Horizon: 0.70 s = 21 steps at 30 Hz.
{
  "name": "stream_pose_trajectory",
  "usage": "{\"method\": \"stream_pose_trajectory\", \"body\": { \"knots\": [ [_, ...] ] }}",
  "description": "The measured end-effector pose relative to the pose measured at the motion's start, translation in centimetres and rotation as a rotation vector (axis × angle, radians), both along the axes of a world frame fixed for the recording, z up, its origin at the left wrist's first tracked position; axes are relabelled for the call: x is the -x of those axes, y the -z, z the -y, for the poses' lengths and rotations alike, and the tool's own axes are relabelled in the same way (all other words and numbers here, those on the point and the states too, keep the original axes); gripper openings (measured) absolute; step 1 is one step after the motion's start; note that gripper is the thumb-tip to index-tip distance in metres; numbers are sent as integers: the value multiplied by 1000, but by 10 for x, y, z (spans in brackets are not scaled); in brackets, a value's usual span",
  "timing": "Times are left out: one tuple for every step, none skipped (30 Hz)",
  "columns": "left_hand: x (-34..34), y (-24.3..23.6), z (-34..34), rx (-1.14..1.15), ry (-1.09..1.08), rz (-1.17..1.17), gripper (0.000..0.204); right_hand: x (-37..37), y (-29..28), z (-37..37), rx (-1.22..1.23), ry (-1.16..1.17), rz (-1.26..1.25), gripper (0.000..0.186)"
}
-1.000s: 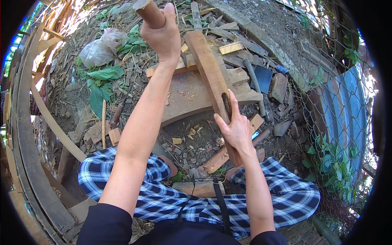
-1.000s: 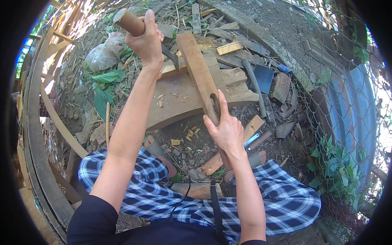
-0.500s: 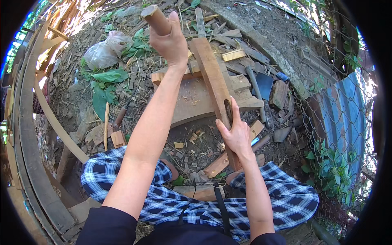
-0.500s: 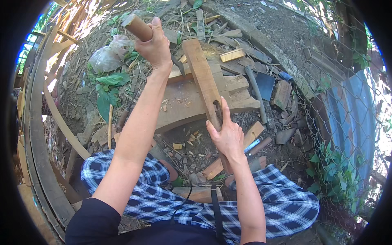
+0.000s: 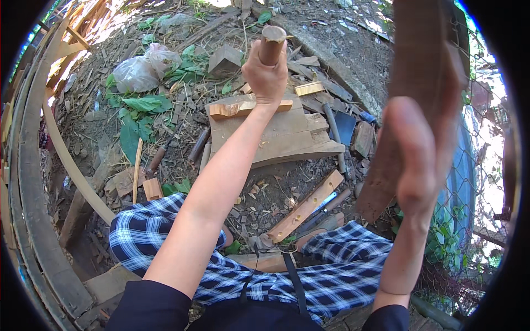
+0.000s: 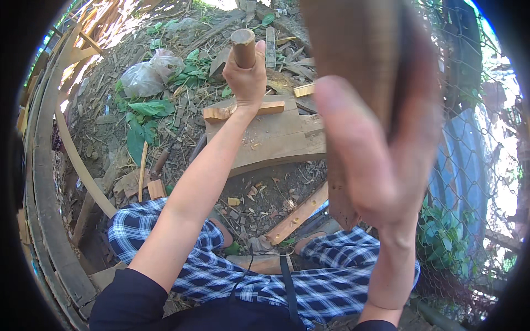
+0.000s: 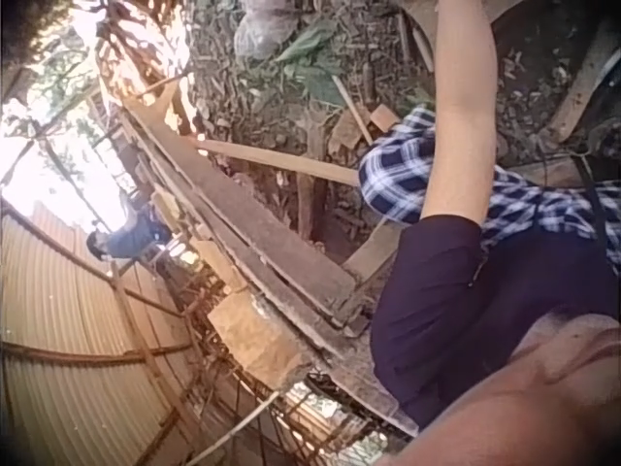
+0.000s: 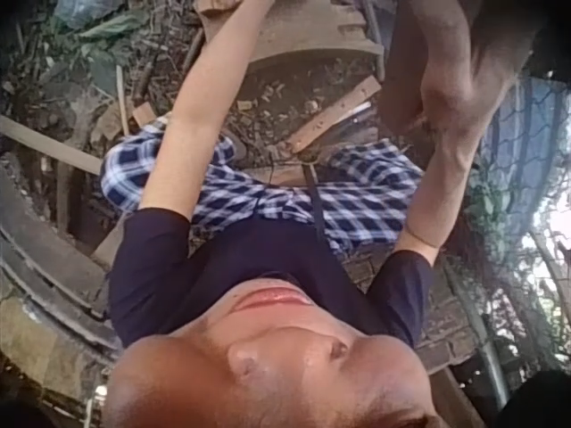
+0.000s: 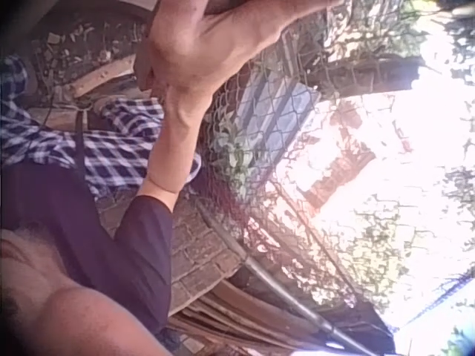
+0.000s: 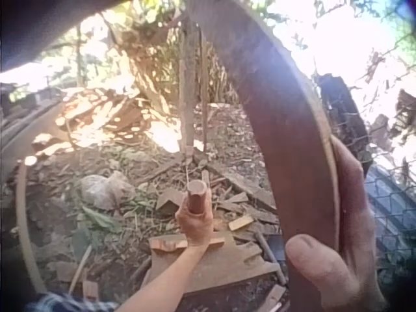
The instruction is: The person chisels a mortise into a piece of wood by striking a chisel with a hammer.
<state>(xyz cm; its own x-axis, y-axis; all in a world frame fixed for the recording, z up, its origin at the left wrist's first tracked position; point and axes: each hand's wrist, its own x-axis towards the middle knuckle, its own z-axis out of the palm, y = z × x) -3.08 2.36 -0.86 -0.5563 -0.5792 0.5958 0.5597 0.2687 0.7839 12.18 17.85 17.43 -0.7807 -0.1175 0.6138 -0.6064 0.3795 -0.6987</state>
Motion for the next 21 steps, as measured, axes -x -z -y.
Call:
{"method": "stream_pose_trajectory", "body": {
  "knots": [
    [-3,-1,2,16,-25,-21,20,-3,6,-4,-248,52,147,78],
    [-1,-3,-4,19,-36,-54,18,1,17,-12,-404,53,327,76],
    [0,-3,-8,5,-27,-67,18,5,29,-17,-554,55,512,75],
    [-3,-1,-5,23,2,-59,17,7,36,-19,-561,52,502,75],
    [-4,2,-2,44,31,-47,17,8,42,-20,-475,35,450,77],
    [1,3,1,33,30,-60,19,10,50,-21,-387,16,402,78],
    [-3,2,-4,31,44,-44,19,7,62,-24,-386,26,420,78],
    [-4,-3,-3,-13,41,-41,20,5,76,-22,-215,31,439,79],
    [-6,-6,-3,-55,39,-36,21,3,89,-20,-42,38,456,80],
    [-1,3,13,-95,72,7,25,0,99,-14,-52,78,542,82],
    [3,6,17,-90,85,13,25,4,131,-22,-131,107,506,83],
    [5,12,24,-108,76,41,25,3,158,-20,-189,116,544,84],
    [8,16,30,-128,69,70,26,-1,176,-16,-249,125,583,85],
    [10,18,36,-126,74,27,28,-6,183,-8,-280,124,739,86],
    [13,20,37,-114,77,37,28,-10,191,-2,-312,120,895,86],
    [12,19,34,-130,85,11,28,-14,201,1,-356,124,839,88],
    [11,17,30,-148,93,-14,29,-16,207,-1,-348,121,856,88],
    [11,15,28,-178,148,-25,26,-18,213,-4,-480,155,856,89],
    [12,15,29,-169,147,-8,26,-18,215,-2,-610,181,852,89],
    [13,14,31,-132,148,-54,25,-19,222,-3,-630,192,794,89],
    [14,14,32,-97,150,-99,26,-19,224,-4,-626,184,810,89]
  ]
}}
